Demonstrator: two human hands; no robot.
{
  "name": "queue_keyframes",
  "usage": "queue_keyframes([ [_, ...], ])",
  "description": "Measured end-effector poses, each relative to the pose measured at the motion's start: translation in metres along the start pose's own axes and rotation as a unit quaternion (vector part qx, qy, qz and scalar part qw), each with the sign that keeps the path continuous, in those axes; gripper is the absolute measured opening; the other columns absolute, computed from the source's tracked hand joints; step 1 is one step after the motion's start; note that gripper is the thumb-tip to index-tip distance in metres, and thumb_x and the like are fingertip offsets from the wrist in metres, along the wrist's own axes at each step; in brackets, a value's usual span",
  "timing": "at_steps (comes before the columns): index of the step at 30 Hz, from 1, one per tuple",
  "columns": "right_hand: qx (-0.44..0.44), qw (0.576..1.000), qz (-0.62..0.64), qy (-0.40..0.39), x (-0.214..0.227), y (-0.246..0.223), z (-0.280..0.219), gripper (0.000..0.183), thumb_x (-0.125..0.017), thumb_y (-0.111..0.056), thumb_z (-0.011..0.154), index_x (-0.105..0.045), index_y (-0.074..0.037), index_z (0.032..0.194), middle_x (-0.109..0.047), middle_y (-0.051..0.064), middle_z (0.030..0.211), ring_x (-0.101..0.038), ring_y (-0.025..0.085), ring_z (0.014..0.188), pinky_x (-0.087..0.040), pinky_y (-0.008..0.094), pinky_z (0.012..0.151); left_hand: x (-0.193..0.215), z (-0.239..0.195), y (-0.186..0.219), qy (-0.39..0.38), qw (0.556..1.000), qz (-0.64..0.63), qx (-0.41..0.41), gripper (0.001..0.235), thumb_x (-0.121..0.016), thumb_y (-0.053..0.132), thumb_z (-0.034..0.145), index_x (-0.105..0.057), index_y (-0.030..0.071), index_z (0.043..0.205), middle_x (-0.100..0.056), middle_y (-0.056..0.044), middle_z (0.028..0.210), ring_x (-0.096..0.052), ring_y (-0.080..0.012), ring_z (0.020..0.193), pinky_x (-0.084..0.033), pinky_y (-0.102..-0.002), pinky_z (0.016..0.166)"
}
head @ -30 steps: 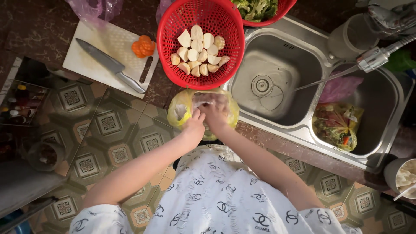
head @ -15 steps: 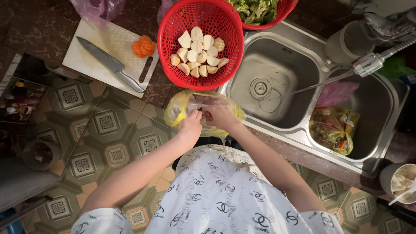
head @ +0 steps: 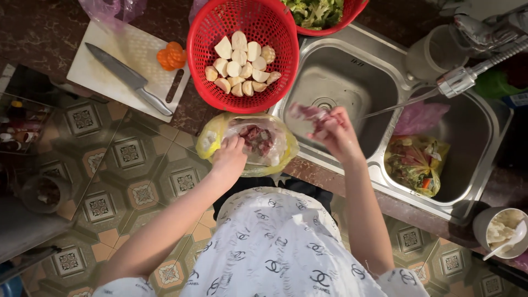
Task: Preparing broccoli, mushrooms, and meat for cooking, including washing meat and peeling ginger.
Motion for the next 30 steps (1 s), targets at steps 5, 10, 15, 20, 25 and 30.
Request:
queue_keyframes([
  [5, -0.019, 0.984, 0.026, 0.178, 0.159, 0.059, 0.000, 0.017, -0.062, -0.006, 0.102, -0.053, -0.015, 0.113, -0.059, 0.002, 0.108, -0.063, 0.017, 0.099, -0.056, 0.060, 0.096, 0.007, 0.000, 0.008, 0.081, 0.996, 0.008, -0.039, 0.018, -0.068, 0.019, 0.080, -0.081, 0.012, 0.091, -0.056, -0.013, 0.129, -0.043, -0.0324, 0.133, -0.038, -0.045, 0.112],
  [10, -0.086, 0.974, 0.115, 0.175, 0.291, 0.147, 0.011, 0.011, -0.069, -0.011, 0.111, -0.061, -0.016, 0.105, -0.060, 0.007, 0.080, -0.058, 0.020, 0.073, -0.055, 0.041, 0.067, 0.015, -0.003, 0.008, 0.044, 0.998, -0.038, -0.013, 0.022, -0.067, 0.016, 0.079, -0.079, 0.012, 0.097, -0.055, -0.016, 0.132, -0.044, -0.0341, 0.131, -0.037, -0.046, 0.113],
  [15, -0.224, 0.911, 0.162, 0.306, 0.194, 0.107, 0.013, 0.016, -0.057, -0.022, 0.100, -0.065, -0.008, 0.105, -0.073, 0.006, 0.089, -0.066, 0.017, 0.081, -0.052, 0.029, 0.070, 0.027, -0.005, 0.014, 0.059, 0.997, -0.050, 0.002, 0.024, -0.067, 0.014, 0.079, -0.078, 0.012, 0.100, -0.057, -0.016, 0.127, -0.046, -0.0356, 0.126, -0.038, -0.047, 0.112],
  [20, -0.178, 0.937, 0.193, 0.230, 0.310, 0.201, 0.014, 0.016, -0.062, -0.015, 0.105, -0.068, -0.001, 0.111, -0.047, -0.001, 0.065, -0.059, 0.011, 0.071, -0.063, 0.035, 0.088, 0.036, -0.002, 0.021, 0.053, 0.997, -0.048, 0.008, 0.026, -0.067, 0.012, 0.079, -0.077, 0.011, 0.103, -0.058, -0.014, 0.123, -0.049, -0.0347, 0.122, -0.040, -0.046, 0.111],
  [25, -0.251, 0.839, -0.039, 0.482, 0.361, 0.211, -0.029, 0.036, -0.057, -0.009, 0.095, -0.058, -0.023, 0.128, -0.052, 0.000, 0.064, -0.054, 0.014, 0.065, -0.061, 0.049, 0.074, 0.049, 0.001, 0.025, 0.043, 0.996, -0.071, 0.016, 0.029, -0.069, 0.018, 0.082, -0.073, 0.006, 0.108, -0.058, -0.015, 0.123, -0.051, -0.0341, 0.117, -0.042, -0.046, 0.107],
  [30, -0.222, 0.868, 0.002, 0.444, 0.331, 0.159, -0.025, 0.035, -0.062, -0.027, 0.097, -0.056, -0.022, 0.132, -0.066, 0.002, 0.093, -0.066, 0.024, 0.080, -0.056, 0.051, 0.067, 0.044, 0.003, 0.024, 0.026, 0.998, -0.057, 0.024, 0.032, -0.071, 0.021, 0.083, -0.071, 0.007, 0.111, -0.059, -0.014, 0.120, -0.052, -0.0329, 0.117, -0.042, -0.045, 0.107],
])
Point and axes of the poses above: each hand's wrist, its own z-axis towards the middle knuckle, its own x-axis out of the back of the hand, y = z × x, the point moved 6 cm from there along z, towards the middle knuckle
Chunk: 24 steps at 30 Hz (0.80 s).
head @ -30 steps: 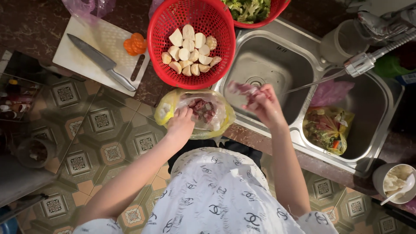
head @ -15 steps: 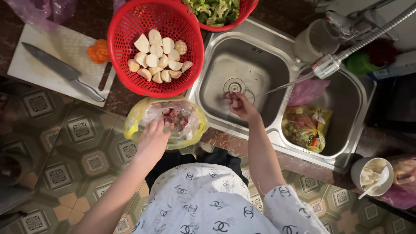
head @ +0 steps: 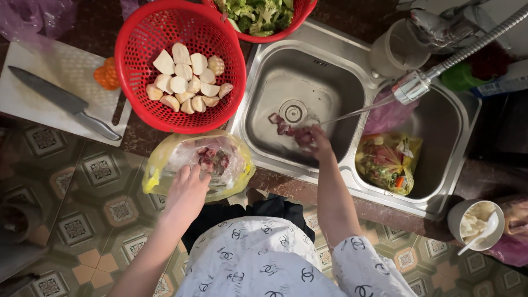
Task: Preparing broccoli, mushrooms, and meat for cooking, including washing meat and peeling ginger.
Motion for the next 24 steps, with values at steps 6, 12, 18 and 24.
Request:
queue_keyframes([
  [6, -0.012, 0.999, -0.028, 0.013, -0.007, -0.003, 0.061, 0.036, -0.066, -0.036, 0.096, -0.057, -0.024, 0.129, -0.060, 0.007, 0.125, -0.066, 0.036, 0.110, -0.058, 0.061, 0.090, 0.009, 0.002, 0.004, -0.006, 1.000, -0.014, 0.027, 0.034, -0.072, 0.023, 0.081, -0.071, 0.007, 0.111, -0.060, -0.013, 0.114, -0.053, -0.0311, 0.113, -0.044, -0.044, 0.102],
  [12, 0.288, 0.673, -0.680, 0.019, -0.097, -0.015, -0.023, 0.066, -0.086, -0.031, 0.074, -0.061, -0.035, 0.135, -0.050, 0.009, 0.143, -0.044, 0.051, 0.131, -0.048, 0.064, 0.098, -0.007, 0.003, 0.008, -0.040, 0.999, -0.011, 0.035, 0.030, -0.071, 0.025, 0.083, -0.071, 0.007, 0.107, -0.060, -0.013, 0.115, -0.054, -0.0297, 0.113, -0.046, -0.042, 0.101],
  [18, 0.405, 0.618, -0.673, 0.016, -0.065, 0.007, 0.004, 0.047, -0.086, -0.028, 0.069, -0.074, -0.035, 0.114, -0.075, 0.006, 0.112, -0.072, 0.037, 0.103, -0.059, 0.046, 0.080, -0.002, 0.004, 0.007, -0.044, 0.997, -0.037, 0.059, 0.040, -0.072, 0.024, 0.081, -0.070, 0.007, 0.117, -0.060, -0.015, 0.117, -0.055, -0.0306, 0.114, -0.048, -0.041, 0.097],
  [24, 0.175, 0.904, -0.390, -0.008, 0.020, 0.007, 0.107, 0.042, -0.076, -0.039, 0.095, -0.065, -0.014, 0.126, -0.077, 0.012, 0.102, -0.077, 0.028, 0.094, -0.060, 0.039, 0.083, 0.007, 0.010, 0.004, -0.053, 0.993, -0.064, 0.081, 0.059, -0.072, 0.024, 0.083, -0.059, 0.005, 0.138, -0.060, -0.015, 0.112, -0.055, -0.0316, 0.112, -0.049, -0.042, 0.095],
])
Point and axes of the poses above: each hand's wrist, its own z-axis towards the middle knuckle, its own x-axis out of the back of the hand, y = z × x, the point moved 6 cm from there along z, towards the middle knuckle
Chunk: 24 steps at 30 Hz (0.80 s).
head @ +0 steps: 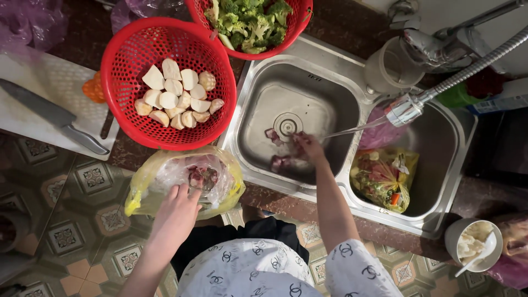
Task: Preparing broccoli, mushrooms, and meat for cooking, including washing meat and peeling ginger.
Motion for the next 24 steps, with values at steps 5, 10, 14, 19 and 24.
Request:
queue_keyframes([
  [5, 0.239, 0.930, -0.213, 0.179, 0.022, -0.086, -0.049, 0.060, -0.088, -0.031, 0.076, -0.067, -0.011, 0.128, -0.067, 0.023, 0.116, -0.069, 0.038, 0.100, -0.056, 0.044, 0.086, -0.006, -0.001, 0.001, -0.012, 1.000, -0.004, -0.006, 0.049, -0.069, 0.025, 0.087, -0.061, 0.008, 0.132, -0.060, -0.015, 0.115, -0.055, -0.0313, 0.114, -0.050, -0.041, 0.096],
  [10, -0.073, 0.984, 0.120, -0.109, -0.042, -0.057, -0.080, 0.040, -0.061, -0.007, 0.086, -0.039, -0.005, 0.119, -0.053, 0.017, 0.126, -0.058, 0.034, 0.112, -0.050, 0.040, 0.095, 0.002, 0.002, -0.001, 0.024, 0.999, -0.049, 0.000, 0.051, -0.070, 0.020, 0.085, -0.062, 0.008, 0.133, -0.060, -0.017, 0.114, -0.057, -0.0333, 0.110, -0.051, -0.043, 0.094],
  [14, 0.215, 0.922, -0.266, -0.180, -0.058, -0.032, -0.074, 0.031, -0.083, -0.024, 0.085, -0.070, -0.018, 0.113, -0.066, 0.008, 0.122, -0.063, 0.025, 0.100, -0.054, 0.037, 0.085, 0.018, 0.005, -0.007, 0.058, 0.995, -0.083, 0.012, 0.042, -0.068, 0.015, 0.086, -0.063, 0.011, 0.127, -0.061, -0.015, 0.112, -0.057, -0.0334, 0.111, -0.051, -0.043, 0.094],
  [19, -0.153, 0.982, -0.055, -0.097, 0.009, -0.115, -0.128, 0.053, -0.063, -0.039, 0.096, -0.048, -0.029, 0.145, -0.069, 0.017, 0.128, -0.072, 0.035, 0.100, -0.062, 0.047, 0.085, 0.019, 0.009, -0.022, 0.102, 0.989, -0.111, 0.009, 0.030, -0.066, 0.010, 0.090, -0.068, 0.014, 0.120, -0.062, -0.011, 0.110, -0.058, -0.0306, 0.112, -0.051, -0.042, 0.097],
  [24, 0.280, 0.932, -0.215, 0.078, 0.041, -0.127, -0.127, 0.058, -0.085, -0.023, 0.086, -0.063, -0.010, 0.138, -0.066, 0.025, 0.122, -0.065, 0.044, 0.105, -0.053, 0.047, 0.088, 0.011, 0.003, -0.021, 0.098, 0.993, 0.064, -0.011, 0.037, -0.065, 0.016, 0.085, -0.069, 0.009, 0.121, -0.060, -0.010, 0.124, -0.055, -0.0288, 0.120, -0.047, -0.040, 0.105],
])
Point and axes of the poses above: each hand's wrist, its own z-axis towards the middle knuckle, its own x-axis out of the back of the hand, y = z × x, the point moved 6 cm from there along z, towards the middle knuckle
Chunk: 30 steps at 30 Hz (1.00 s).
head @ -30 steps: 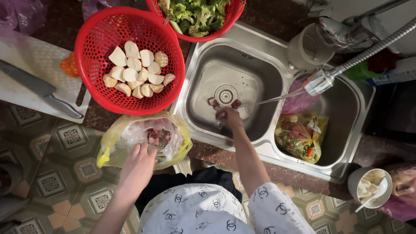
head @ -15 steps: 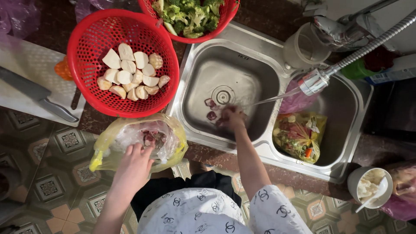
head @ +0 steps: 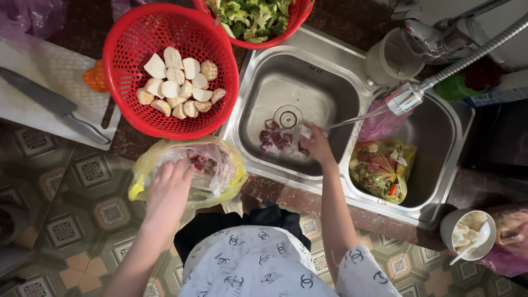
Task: Preparing broccoli, mushrooms, and meat for cooking, including washing meat and peeling ginger.
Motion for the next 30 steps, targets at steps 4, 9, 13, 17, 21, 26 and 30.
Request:
queue_keyframes([
  [4, -0.213, 0.976, -0.044, -0.002, 0.003, 0.029, -0.003, 0.027, -0.070, -0.021, 0.094, -0.066, -0.001, 0.112, -0.068, 0.020, 0.110, -0.068, 0.031, 0.099, -0.057, 0.037, 0.089, -0.009, 0.003, 0.003, 0.100, 0.989, 0.095, -0.045, 0.044, -0.060, 0.016, 0.080, -0.074, 0.011, 0.122, -0.057, -0.011, 0.131, -0.051, -0.0301, 0.120, -0.039, -0.048, 0.113],
  [9, -0.076, 0.997, -0.005, 0.000, 0.005, -0.039, 0.004, 0.044, -0.073, -0.012, 0.080, -0.070, -0.002, 0.123, -0.066, 0.032, 0.121, -0.070, 0.042, 0.108, -0.057, 0.044, 0.091, -0.023, 0.009, -0.004, 0.047, 0.991, 0.113, -0.054, 0.022, -0.060, 0.021, 0.086, -0.073, 0.010, 0.099, -0.057, -0.009, 0.134, -0.049, -0.0312, 0.131, -0.036, -0.047, 0.118],
  [13, 0.028, 0.991, 0.095, 0.089, 0.084, -0.257, -0.020, 0.028, -0.072, -0.011, 0.091, -0.069, -0.003, 0.117, -0.075, 0.020, 0.108, -0.072, 0.033, 0.099, -0.056, 0.038, 0.085, -0.023, 0.009, -0.004, 0.051, 0.983, 0.142, -0.102, 0.028, -0.061, 0.020, 0.081, -0.073, 0.005, 0.101, -0.054, -0.015, 0.143, -0.044, -0.0325, 0.139, -0.038, -0.043, 0.117],
  [17, -0.077, 0.976, 0.195, -0.054, 0.029, -0.344, -0.046, 0.020, -0.066, -0.014, 0.093, -0.072, -0.008, 0.111, -0.078, 0.012, 0.104, -0.073, 0.021, 0.090, -0.058, 0.033, 0.080, -0.023, 0.003, -0.006, 0.091, 0.990, 0.055, -0.093, 0.039, -0.062, 0.020, 0.084, -0.071, -0.008, 0.109, -0.048, -0.022, 0.148, -0.040, -0.0370, 0.142, -0.042, -0.046, 0.113],
  [21, 0.088, 0.972, 0.089, -0.198, -0.123, -0.297, -0.053, 0.030, -0.057, -0.001, 0.095, -0.063, 0.000, 0.124, -0.070, 0.023, 0.114, -0.069, 0.034, 0.106, -0.053, 0.041, 0.090, -0.015, -0.010, -0.007, 0.090, 0.989, -0.030, -0.109, 0.053, -0.063, 0.007, 0.079, -0.063, -0.018, 0.126, -0.035, -0.024, 0.161, -0.034, -0.0368, 0.148, -0.043, -0.043, 0.110],
  [26, 0.062, 0.976, -0.159, -0.139, -0.109, -0.273, -0.042, 0.038, -0.058, 0.000, 0.091, -0.057, 0.003, 0.129, -0.069, 0.022, 0.112, -0.069, 0.036, 0.106, -0.056, 0.043, 0.093, -0.021, -0.022, 0.008, 0.035, 0.986, -0.020, -0.159, 0.055, -0.064, 0.005, 0.075, -0.055, -0.015, 0.125, -0.027, -0.025, 0.162, -0.032, -0.0359, 0.150, -0.041, -0.046, 0.117],
  [30, 0.087, 0.952, -0.261, -0.136, -0.088, -0.317, -0.049, 0.037, -0.067, -0.012, 0.088, -0.060, -0.009, 0.124, -0.070, 0.015, 0.115, -0.066, 0.035, 0.111, -0.055, 0.047, 0.091, -0.011, -0.020, 0.003, 0.123, 0.972, -0.154, -0.126, 0.077, -0.063, 0.001, 0.074, -0.046, -0.022, 0.146, -0.022, -0.023, 0.164, -0.032, -0.0368, 0.150, -0.044, -0.040, 0.110],
])
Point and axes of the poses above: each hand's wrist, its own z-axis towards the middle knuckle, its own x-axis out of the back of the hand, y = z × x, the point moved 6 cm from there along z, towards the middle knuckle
